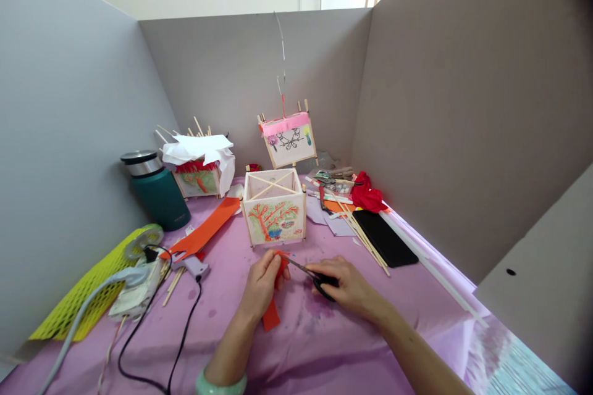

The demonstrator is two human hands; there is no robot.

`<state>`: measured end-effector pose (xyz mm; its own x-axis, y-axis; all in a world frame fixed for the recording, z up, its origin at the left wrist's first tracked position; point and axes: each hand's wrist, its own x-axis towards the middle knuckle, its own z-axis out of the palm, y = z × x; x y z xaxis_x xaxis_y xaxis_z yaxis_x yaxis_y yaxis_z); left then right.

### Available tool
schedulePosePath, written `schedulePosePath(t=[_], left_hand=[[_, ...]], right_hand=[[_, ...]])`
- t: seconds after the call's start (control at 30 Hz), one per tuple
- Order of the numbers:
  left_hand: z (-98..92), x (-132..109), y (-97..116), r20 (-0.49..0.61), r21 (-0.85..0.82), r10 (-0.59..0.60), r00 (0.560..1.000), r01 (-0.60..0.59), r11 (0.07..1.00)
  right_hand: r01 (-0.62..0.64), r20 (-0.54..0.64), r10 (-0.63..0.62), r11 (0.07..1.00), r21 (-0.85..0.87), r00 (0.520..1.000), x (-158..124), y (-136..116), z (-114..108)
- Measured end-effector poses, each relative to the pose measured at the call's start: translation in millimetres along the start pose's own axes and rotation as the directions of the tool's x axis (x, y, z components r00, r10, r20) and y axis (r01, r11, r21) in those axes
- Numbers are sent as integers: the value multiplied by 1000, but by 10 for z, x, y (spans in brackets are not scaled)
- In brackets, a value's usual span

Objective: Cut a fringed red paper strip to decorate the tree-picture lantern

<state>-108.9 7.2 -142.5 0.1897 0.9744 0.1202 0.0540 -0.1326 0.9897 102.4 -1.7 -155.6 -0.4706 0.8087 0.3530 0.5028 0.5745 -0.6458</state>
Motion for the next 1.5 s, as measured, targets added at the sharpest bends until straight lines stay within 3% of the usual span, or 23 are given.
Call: schedulePosePath(t=[0.67,0.97,1.5], left_hand=[[8,-11,34,-3,1,11,1000,-11,1000],[-8,-15,86,-153,-32,35,988,-40,999],[-8,-10,8,-69,-25,20,997,-22,999]], right_hand=[[-31,-5,31,1000,6,1000,6,-10,-6],[-40,-2,40,999,11,999,-1,-34,-32],[-29,-6,29,1000,3,1000,-7,-4,-12]])
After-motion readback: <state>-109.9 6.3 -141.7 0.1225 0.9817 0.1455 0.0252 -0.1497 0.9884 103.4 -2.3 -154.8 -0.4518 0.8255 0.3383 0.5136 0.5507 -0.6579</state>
